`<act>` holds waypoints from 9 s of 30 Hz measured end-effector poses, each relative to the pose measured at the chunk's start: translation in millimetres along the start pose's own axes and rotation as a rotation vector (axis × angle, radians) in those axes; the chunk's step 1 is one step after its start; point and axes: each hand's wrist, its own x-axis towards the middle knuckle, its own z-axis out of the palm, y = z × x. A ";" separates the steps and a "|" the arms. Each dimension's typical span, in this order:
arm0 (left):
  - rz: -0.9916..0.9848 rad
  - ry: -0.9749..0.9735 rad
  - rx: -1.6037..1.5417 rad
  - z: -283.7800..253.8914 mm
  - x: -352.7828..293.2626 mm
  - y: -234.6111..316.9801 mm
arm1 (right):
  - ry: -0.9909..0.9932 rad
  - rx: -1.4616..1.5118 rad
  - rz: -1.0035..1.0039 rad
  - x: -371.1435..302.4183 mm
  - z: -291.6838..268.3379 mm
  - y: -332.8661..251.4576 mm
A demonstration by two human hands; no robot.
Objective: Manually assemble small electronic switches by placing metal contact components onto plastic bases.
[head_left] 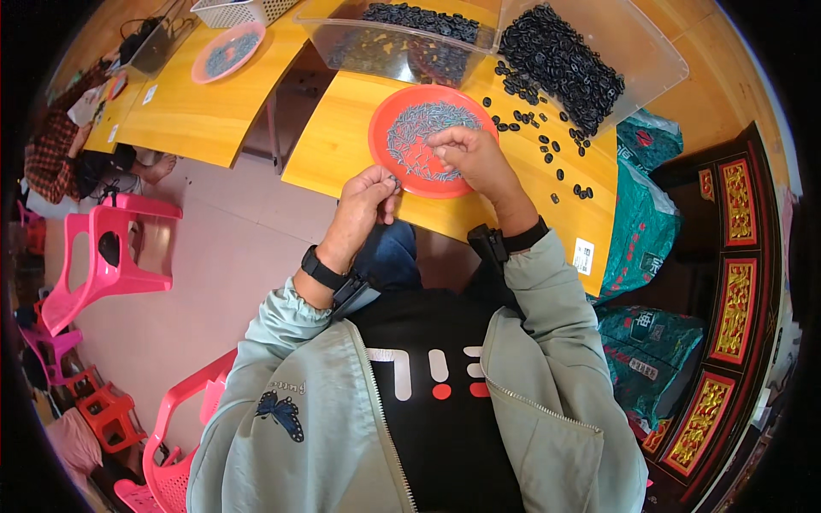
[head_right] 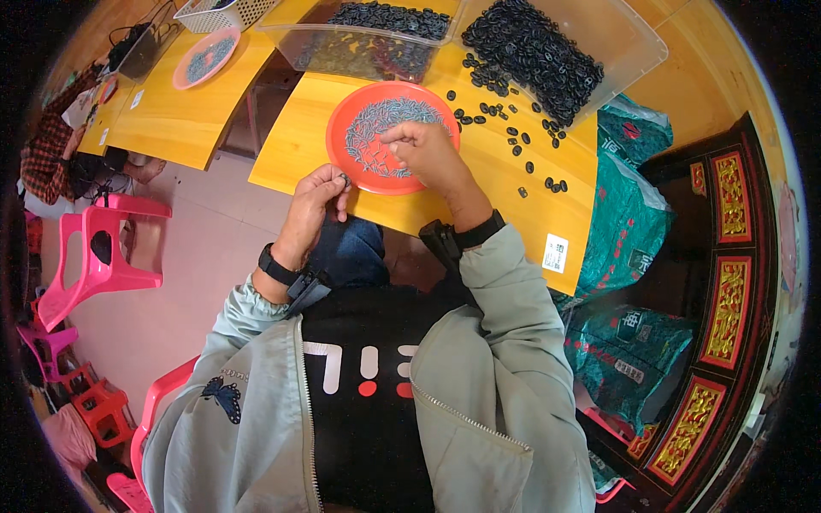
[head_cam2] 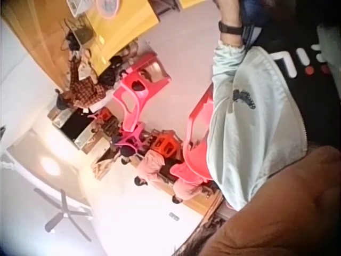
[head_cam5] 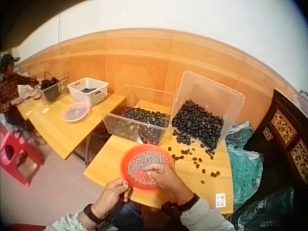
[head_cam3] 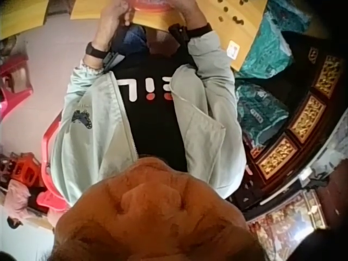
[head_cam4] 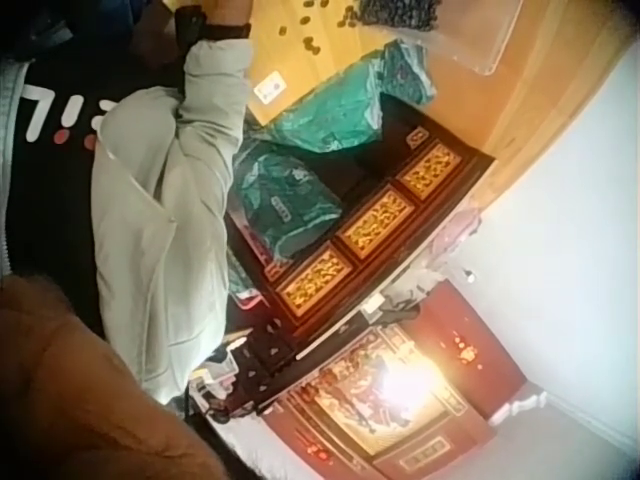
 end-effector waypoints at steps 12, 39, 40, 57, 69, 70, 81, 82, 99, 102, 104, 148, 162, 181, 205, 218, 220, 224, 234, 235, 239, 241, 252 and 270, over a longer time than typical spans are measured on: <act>0.006 0.004 -0.016 7.7 -1.1 4.8 | 0.103 0.078 0.042 -18.7 9.5 -15.6; 0.173 0.058 0.198 31.9 -13.8 13.6 | 0.063 0.063 -0.108 -49.7 39.7 -37.8; 0.180 0.060 0.207 31.5 -13.4 12.9 | 0.076 0.061 -0.107 -50.1 40.0 -38.9; 0.156 0.080 0.247 31.7 -16.3 10.2 | 0.103 -0.045 -0.140 -52.9 45.6 -33.7; 0.168 0.115 0.106 33.1 -14.7 3.1 | 0.201 0.144 -0.202 -55.4 64.8 -19.2; 0.183 0.122 0.122 33.9 -14.6 3.7 | 0.185 0.216 -0.172 -55.0 64.4 -18.3; 0.141 0.080 0.022 28.4 -5.1 7.4 | 0.659 -0.340 -0.163 -66.1 -53.0 -8.1; 0.153 0.072 0.018 28.0 -5.9 8.2 | 0.744 -0.555 -0.064 -73.4 -76.6 -4.5; 0.147 0.058 0.027 29.6 -9.3 10.8 | 0.675 -1.037 0.309 -78.4 -125.8 27.3; 0.139 0.048 0.022 27.6 -9.1 9.2 | 0.614 -1.009 0.285 -76.4 -130.1 32.3; 0.142 0.038 0.028 26.2 -8.3 9.4 | 0.635 -0.806 0.206 -75.9 -129.4 38.8; 0.164 0.078 -0.039 34.7 -16.6 15.0 | 0.006 0.991 0.227 -52.9 35.5 -18.5; 0.138 0.104 0.014 38.3 -17.8 12.8 | 0.132 0.830 0.156 -59.2 39.0 -33.5; 0.157 0.111 0.115 38.6 -19.7 11.8 | 0.226 0.355 -0.123 -66.9 40.5 -42.9; 0.113 0.087 0.139 38.8 -19.1 12.6 | 0.169 0.327 -0.128 -66.3 40.3 -34.8; 0.049 0.094 0.041 40.1 -18.3 10.5 | 0.116 0.316 -0.111 -66.6 43.7 -33.9; 0.045 0.105 0.024 42.3 -19.0 10.8 | 0.119 0.401 -0.108 -66.8 46.2 -34.2; 0.051 0.103 -0.019 42.9 -18.7 8.6 | 0.094 0.378 -0.141 -65.1 46.8 -27.3; 0.050 0.124 -0.067 45.0 -17.6 10.2 | 0.057 0.357 -0.157 -69.7 50.4 -36.6; 0.043 0.122 -0.069 44.9 -17.5 10.5 | 0.079 0.305 -0.170 -69.9 50.5 -36.4; 0.029 0.101 -0.044 46.4 -17.9 11.5 | 0.097 0.281 -0.179 -70.8 49.5 -37.4; 0.039 0.065 -0.003 41.9 -17.2 8.8 | 0.104 0.191 -0.171 -70.9 46.5 -35.6; 0.041 0.031 0.030 41.9 -18.9 10.4 | 0.093 0.154 -0.198 -74.5 42.3 -39.6; 0.503 -0.080 0.643 39.4 -25.4 24.5 | 0.009 0.312 -0.103 -85.8 29.7 -53.4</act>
